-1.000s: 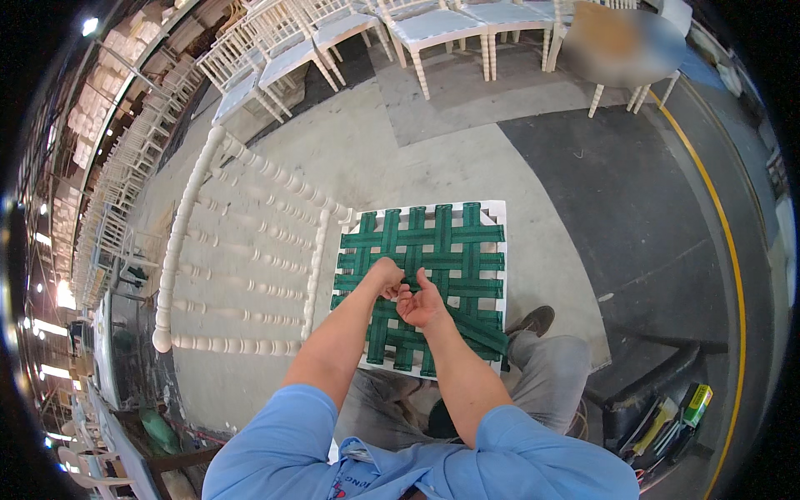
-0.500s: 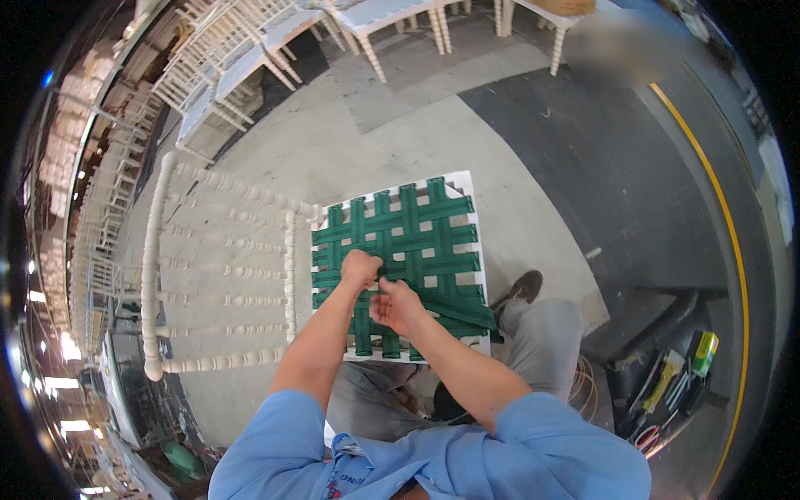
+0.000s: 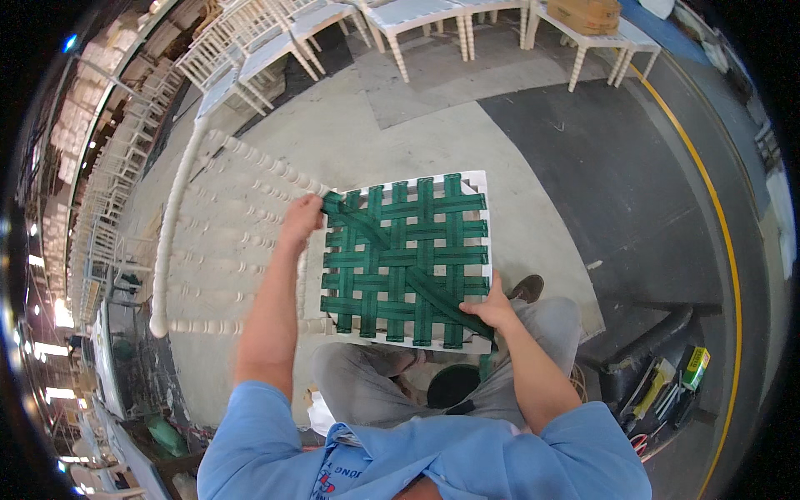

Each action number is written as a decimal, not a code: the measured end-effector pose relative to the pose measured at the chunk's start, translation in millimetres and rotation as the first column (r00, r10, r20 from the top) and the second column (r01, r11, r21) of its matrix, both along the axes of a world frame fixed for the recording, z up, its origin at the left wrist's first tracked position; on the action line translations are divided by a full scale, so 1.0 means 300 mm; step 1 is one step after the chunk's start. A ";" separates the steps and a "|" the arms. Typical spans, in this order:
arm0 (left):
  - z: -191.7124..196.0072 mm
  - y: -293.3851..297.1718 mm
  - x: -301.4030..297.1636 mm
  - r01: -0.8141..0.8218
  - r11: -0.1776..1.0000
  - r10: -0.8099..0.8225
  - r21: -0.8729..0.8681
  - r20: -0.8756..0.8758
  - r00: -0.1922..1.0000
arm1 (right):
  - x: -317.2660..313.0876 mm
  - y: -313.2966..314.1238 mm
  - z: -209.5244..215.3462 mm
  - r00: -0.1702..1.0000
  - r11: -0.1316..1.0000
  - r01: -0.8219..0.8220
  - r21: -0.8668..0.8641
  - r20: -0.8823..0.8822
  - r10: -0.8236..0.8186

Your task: The person weaves green plastic webbing into the seat frame of a white wooden chair, using a staple gun to secure the webbing at intervals. The person then places a white fabric sheet over the woven seat and staples it in place.

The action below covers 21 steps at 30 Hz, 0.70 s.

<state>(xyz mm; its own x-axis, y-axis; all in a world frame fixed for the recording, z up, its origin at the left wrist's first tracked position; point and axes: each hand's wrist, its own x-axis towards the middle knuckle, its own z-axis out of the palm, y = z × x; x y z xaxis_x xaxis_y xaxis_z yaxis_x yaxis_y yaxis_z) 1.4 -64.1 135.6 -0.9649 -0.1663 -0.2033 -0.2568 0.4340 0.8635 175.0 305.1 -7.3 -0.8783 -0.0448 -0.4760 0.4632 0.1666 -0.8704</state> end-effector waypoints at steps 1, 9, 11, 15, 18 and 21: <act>-0.009 0.023 0.025 -0.008 1.000 0.007 0.001 0.027 1.000 | -0.009 0.015 -0.005 0.999 0.993 0.041 -0.111 -0.021 -0.044; -0.076 0.069 0.290 -0.134 0.917 0.087 0.376 0.139 0.987 | 0.034 0.029 0.006 0.988 0.994 -0.020 -0.109 0.151 0.036; -0.041 0.037 0.307 -0.085 0.897 0.029 0.433 0.136 0.990 | 0.046 0.021 0.031 0.978 0.992 0.010 -0.123 0.207 0.016; 0.015 0.055 0.314 0.065 0.863 -0.127 0.500 0.090 0.988 | 0.041 0.019 0.142 0.998 0.824 -0.059 0.564 0.048 0.038; -0.002 0.000 0.362 0.155 0.874 -0.209 0.461 0.068 0.976 | 0.004 -0.140 0.337 0.888 0.838 0.075 0.541 -0.418 0.191; 0.004 0.028 0.379 0.249 0.870 -0.290 0.425 0.034 0.957 | -0.093 -0.350 0.585 0.731 0.940 -0.196 0.279 -0.598 0.330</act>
<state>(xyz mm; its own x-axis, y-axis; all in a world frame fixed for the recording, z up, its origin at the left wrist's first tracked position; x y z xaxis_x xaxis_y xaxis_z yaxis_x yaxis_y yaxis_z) 115.0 -55.8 136.8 -0.9333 0.2158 -0.2870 -0.2693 0.1078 0.9570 147.0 200.0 168.2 -0.9443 -0.2904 0.1548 -0.2635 0.3852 -0.8844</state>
